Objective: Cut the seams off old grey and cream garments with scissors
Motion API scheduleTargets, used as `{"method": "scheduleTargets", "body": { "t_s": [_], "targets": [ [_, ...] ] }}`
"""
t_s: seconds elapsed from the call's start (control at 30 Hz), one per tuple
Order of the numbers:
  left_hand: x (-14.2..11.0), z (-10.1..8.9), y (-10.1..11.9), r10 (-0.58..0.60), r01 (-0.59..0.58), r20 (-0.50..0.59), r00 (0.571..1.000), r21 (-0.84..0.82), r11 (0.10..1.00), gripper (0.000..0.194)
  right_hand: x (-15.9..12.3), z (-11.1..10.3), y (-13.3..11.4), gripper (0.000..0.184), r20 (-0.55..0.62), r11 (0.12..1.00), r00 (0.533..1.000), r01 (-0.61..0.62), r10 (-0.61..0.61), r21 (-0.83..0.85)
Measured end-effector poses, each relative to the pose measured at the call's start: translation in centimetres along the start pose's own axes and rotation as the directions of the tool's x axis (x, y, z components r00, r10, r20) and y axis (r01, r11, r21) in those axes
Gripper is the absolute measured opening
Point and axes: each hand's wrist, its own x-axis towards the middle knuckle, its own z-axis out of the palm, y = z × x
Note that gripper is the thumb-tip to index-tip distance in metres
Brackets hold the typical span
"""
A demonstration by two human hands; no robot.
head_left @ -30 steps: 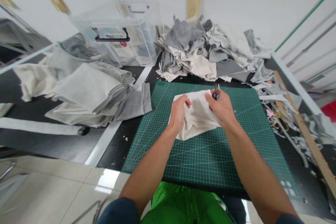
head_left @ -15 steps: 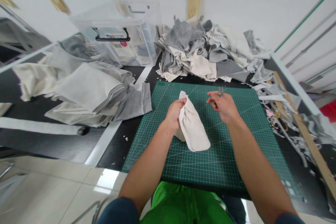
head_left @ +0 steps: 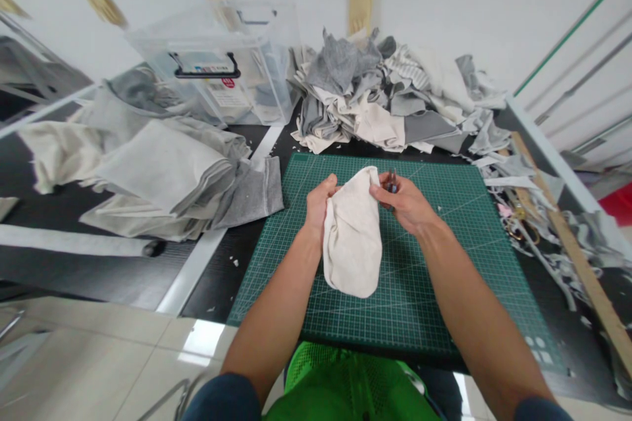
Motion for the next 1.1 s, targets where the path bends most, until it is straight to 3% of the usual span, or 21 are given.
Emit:
{"method": "scheduleTargets", "body": {
  "t_s": [0.1,0.23,0.4,0.5,0.6,0.7,0.83,1.0,1.1],
  "targets": [
    [-0.1,0.3,-0.3,-0.056,0.05,0.042,0.998,0.144,0.988,0.035,-0.1,-0.5,-0.7,0.042,-0.063,0.999,0.997,0.031,-0.034,-0.044],
    [0.2,0.3,-0.8,0.128,-0.123,0.021,0.992,0.462,0.878,0.024,-0.3,-1.0,-1.3,0.037,-0.06,0.995,0.996,0.058,-0.063,-0.086],
    [0.5,-0.1,-1.2,0.169,-0.187,0.086,0.982,0.587,0.788,0.028,-0.1,-0.9,-0.9,0.035,-0.071,0.985,0.996,0.035,-0.047,-0.167],
    [0.6,-0.5,-1.2,0.196,-0.195,0.076,0.978,0.672,0.715,0.02,0.0,-0.8,-0.5,0.036,-0.09,0.957,0.994,0.033,-0.061,-0.288],
    [0.5,-0.6,-1.1,0.257,-0.212,0.043,0.965,0.704,0.678,0.02,0.2,-0.7,-0.2,0.035,-0.172,0.939,0.978,0.054,-0.119,-0.339],
    [0.4,-0.4,-1.0,0.37,-0.285,0.023,0.929,0.682,0.673,0.019,0.3,-0.5,0.0,0.037,-0.241,0.967,0.962,0.065,-0.126,-0.247],
    [0.3,-0.5,-0.9,0.412,-0.31,0.018,0.911,0.688,0.656,0.018,0.2,-0.3,-0.3,0.039,-0.214,0.981,0.971,0.072,-0.11,-0.178],
    [-0.1,-0.1,-0.5,0.452,-0.282,0.012,0.892,0.796,0.536,0.025,0.1,0.1,-0.4,0.04,-0.174,0.99,0.98,0.076,-0.095,-0.115],
    [-0.5,0.7,-0.3,0.503,-0.332,-0.009,0.865,0.74,0.585,0.02,-0.1,0.4,-0.5,0.037,-0.144,0.993,0.986,0.074,-0.087,-0.093]
  ]
}}
